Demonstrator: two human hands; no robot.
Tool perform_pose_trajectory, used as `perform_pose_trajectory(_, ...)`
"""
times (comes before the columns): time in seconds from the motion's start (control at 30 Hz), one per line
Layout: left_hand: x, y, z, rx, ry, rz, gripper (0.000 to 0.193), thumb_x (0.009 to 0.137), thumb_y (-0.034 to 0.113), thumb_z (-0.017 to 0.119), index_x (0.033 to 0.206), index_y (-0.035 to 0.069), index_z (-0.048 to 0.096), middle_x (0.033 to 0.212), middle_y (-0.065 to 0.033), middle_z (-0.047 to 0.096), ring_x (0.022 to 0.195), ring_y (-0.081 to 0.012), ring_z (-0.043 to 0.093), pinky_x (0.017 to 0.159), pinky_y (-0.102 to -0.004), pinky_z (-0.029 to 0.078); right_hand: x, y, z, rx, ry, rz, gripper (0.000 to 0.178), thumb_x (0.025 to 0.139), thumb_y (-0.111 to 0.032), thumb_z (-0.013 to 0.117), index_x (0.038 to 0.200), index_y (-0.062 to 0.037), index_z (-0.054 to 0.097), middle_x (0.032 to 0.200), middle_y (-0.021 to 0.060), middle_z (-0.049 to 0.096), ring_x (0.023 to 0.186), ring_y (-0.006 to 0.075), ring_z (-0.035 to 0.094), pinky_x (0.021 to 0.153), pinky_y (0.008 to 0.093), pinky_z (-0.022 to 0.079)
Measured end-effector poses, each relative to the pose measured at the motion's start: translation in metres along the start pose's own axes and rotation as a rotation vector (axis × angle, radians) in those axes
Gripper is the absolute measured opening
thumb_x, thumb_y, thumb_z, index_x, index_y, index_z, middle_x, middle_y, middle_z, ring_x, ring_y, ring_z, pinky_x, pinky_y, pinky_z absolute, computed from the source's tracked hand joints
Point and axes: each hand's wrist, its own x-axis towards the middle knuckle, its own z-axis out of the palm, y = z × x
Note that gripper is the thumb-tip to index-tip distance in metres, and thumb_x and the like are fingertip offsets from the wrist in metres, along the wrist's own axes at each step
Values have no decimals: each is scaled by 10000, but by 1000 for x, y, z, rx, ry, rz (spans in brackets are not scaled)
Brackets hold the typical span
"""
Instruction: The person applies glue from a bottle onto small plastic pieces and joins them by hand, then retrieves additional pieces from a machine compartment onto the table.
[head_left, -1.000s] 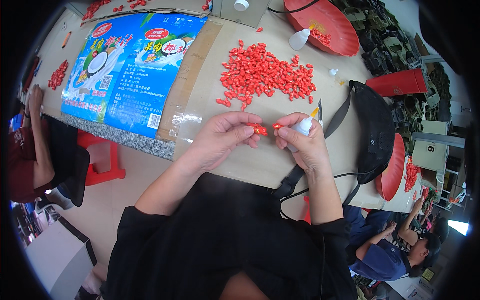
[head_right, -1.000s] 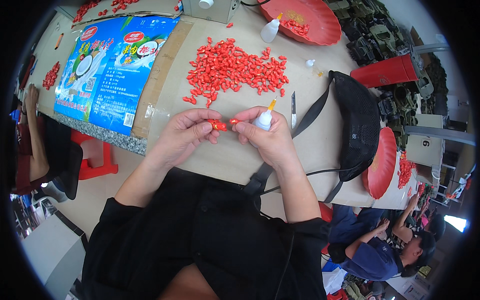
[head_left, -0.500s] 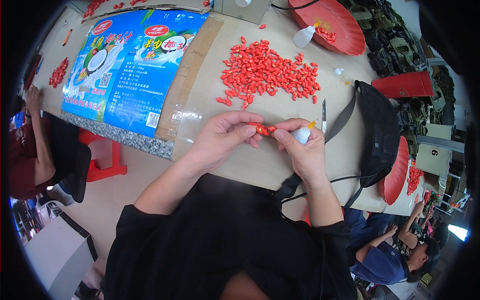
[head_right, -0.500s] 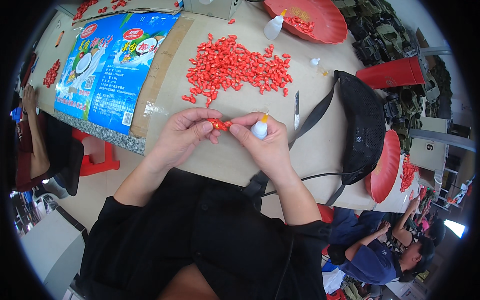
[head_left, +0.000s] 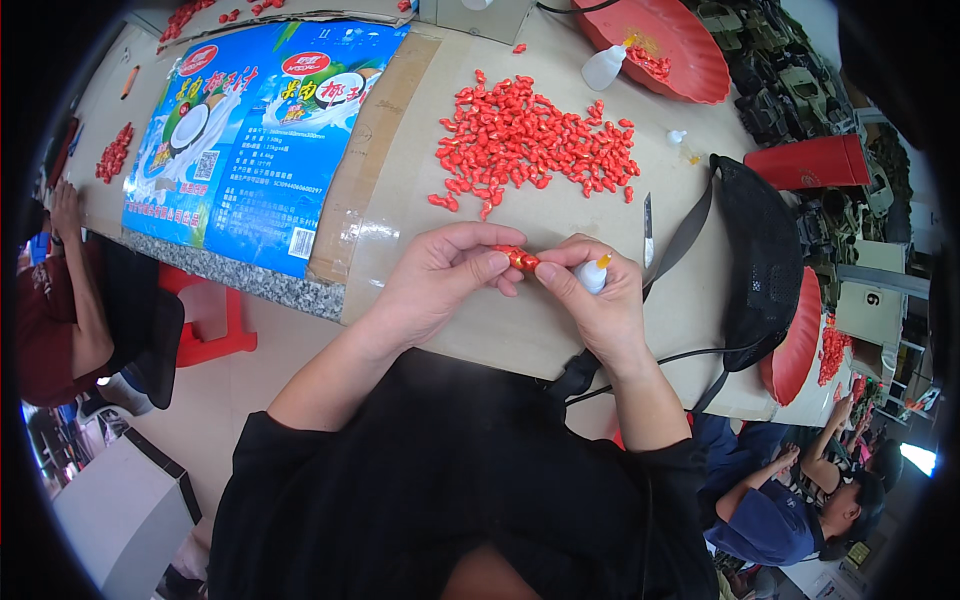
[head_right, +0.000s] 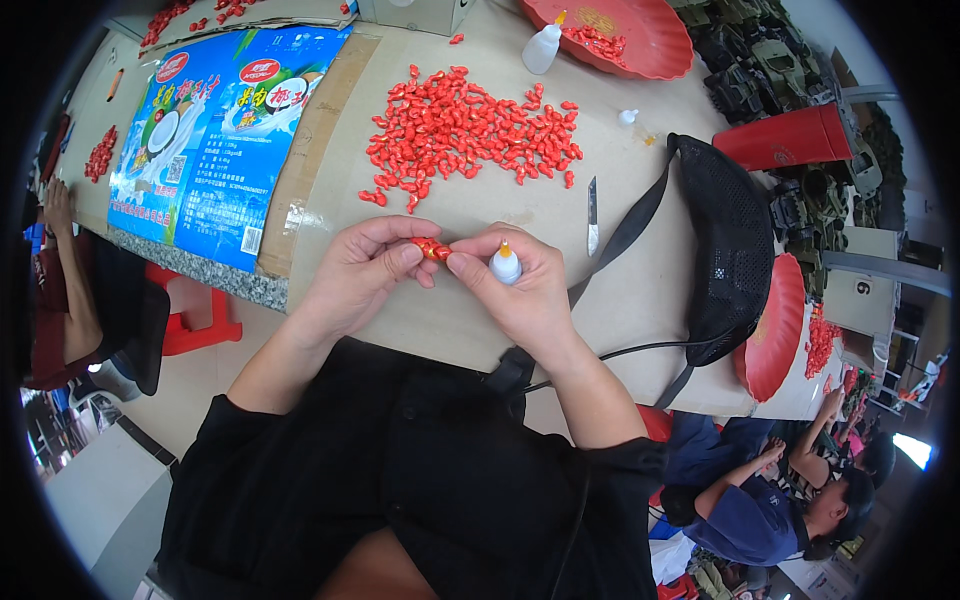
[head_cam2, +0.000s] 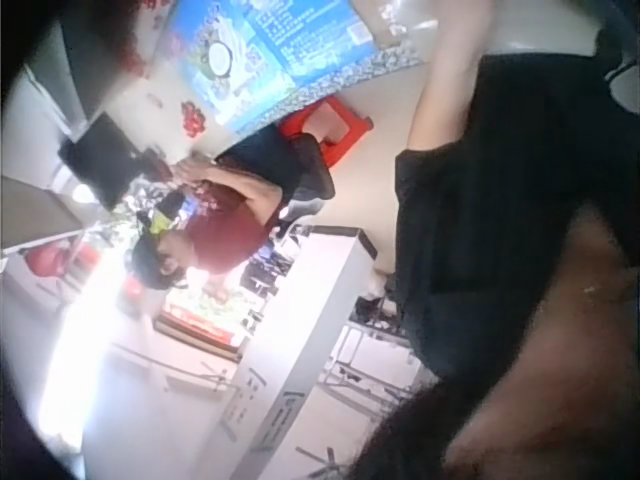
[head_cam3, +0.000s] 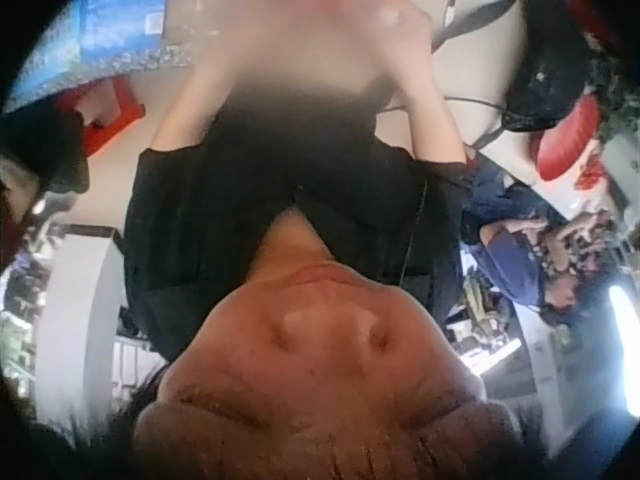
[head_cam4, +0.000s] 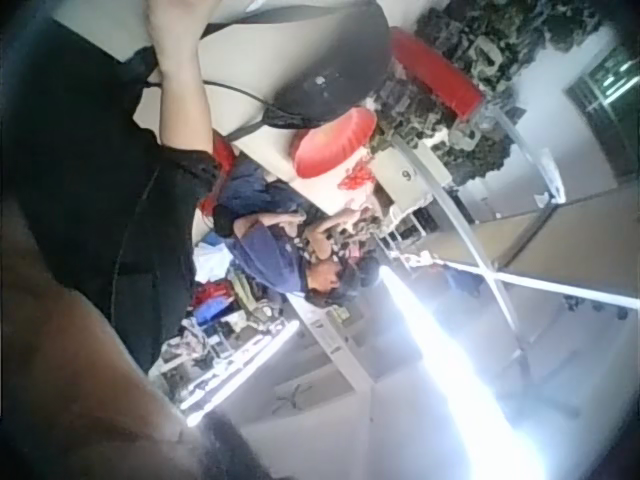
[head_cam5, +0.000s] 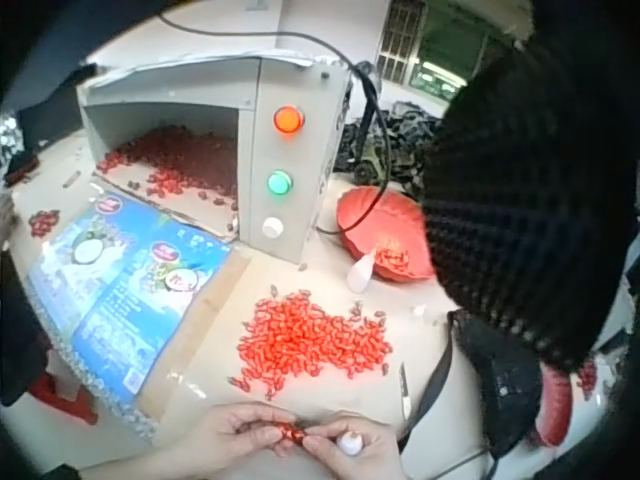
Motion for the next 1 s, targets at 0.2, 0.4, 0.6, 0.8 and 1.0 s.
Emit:
perform_pose_trajectory(0.2,0,0,0,33,-3,6,235,823,63,497,1037,-32,507,831,-86,565,734,-139,541,691,-254,447,0,1,0,-20,5,-16,39,739,-28,607,767,-2,600,722,35,551,672,82,492,608,208,381)
perform_pose_trajectory(0.4,0,0,1,99,21,9,214,823,60,497,1022,-16,524,811,-57,578,712,-102,552,697,-230,442,1,-1,2,-178,2,-116,49,718,-11,606,761,8,596,711,50,547,658,98,493,603,218,381)
perform_pose_trajectory(0.6,-2,0,2,163,24,14,221,825,57,494,1028,-25,513,828,-72,562,708,-123,546,680,-240,445,0,0,0,-247,-28,-144,58,730,-11,609,782,4,589,739,32,538,678,74,484,610,196,372)
perform_pose_trajectory(0.8,-1,-1,4,183,37,17,221,811,33,507,1021,-33,516,860,-74,558,712,-121,549,678,-232,450,-3,1,2,-125,33,26,75,732,-16,611,790,10,570,754,16,556,686,56,492,614,185,387)
perform_pose_trajectory(1.0,-2,0,5,175,38,18,231,788,-2,521,1016,-36,517,854,-68,556,708,-107,546,665,-215,450,-2,3,3,-172,38,10,75,717,-36,601,780,3,586,695,35,556,657,68,498,595,209,394)
